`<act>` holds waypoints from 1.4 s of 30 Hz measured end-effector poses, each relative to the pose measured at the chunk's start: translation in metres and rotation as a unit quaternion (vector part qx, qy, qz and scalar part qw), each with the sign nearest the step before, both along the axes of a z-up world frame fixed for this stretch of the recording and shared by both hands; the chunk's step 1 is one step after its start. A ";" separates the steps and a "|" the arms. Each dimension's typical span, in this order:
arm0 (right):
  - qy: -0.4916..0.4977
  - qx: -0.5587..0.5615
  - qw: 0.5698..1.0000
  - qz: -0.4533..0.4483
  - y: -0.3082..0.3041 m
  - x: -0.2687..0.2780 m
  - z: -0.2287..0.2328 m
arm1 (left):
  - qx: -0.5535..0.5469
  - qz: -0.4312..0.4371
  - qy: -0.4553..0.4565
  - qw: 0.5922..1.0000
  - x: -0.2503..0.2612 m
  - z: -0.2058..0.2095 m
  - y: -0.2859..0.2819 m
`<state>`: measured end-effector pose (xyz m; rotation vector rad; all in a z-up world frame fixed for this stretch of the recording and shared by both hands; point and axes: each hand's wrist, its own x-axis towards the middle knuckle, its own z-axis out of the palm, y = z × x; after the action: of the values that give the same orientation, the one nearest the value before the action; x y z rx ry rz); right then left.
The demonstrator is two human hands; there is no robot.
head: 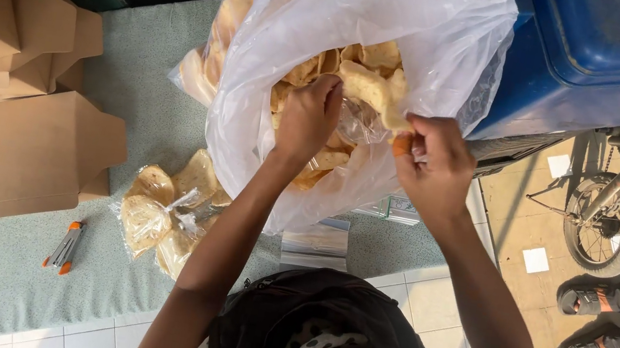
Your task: Packing fried snacks from a large plastic bag into smaller individual clear bags and securing them with rubber bands.
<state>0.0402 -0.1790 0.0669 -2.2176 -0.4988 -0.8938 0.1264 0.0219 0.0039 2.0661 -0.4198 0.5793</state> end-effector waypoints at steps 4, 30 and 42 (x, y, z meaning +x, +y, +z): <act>-0.013 -0.070 0.997 -0.036 0.009 -0.011 -0.009 | -0.094 -0.013 0.130 0.987 -0.002 0.017 0.006; 0.326 0.473 0.815 0.071 -0.001 0.004 -0.083 | -0.283 -0.148 0.266 0.909 -0.072 -0.051 -0.012; 0.161 -0.125 0.975 -0.089 -0.006 0.028 -0.079 | -0.212 -0.210 0.348 0.889 -0.093 -0.033 -0.027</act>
<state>0.0678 -0.1845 -0.0123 -2.6093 -0.2732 -0.5619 0.0331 -0.0056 -0.0292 1.5503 -0.2644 -0.3198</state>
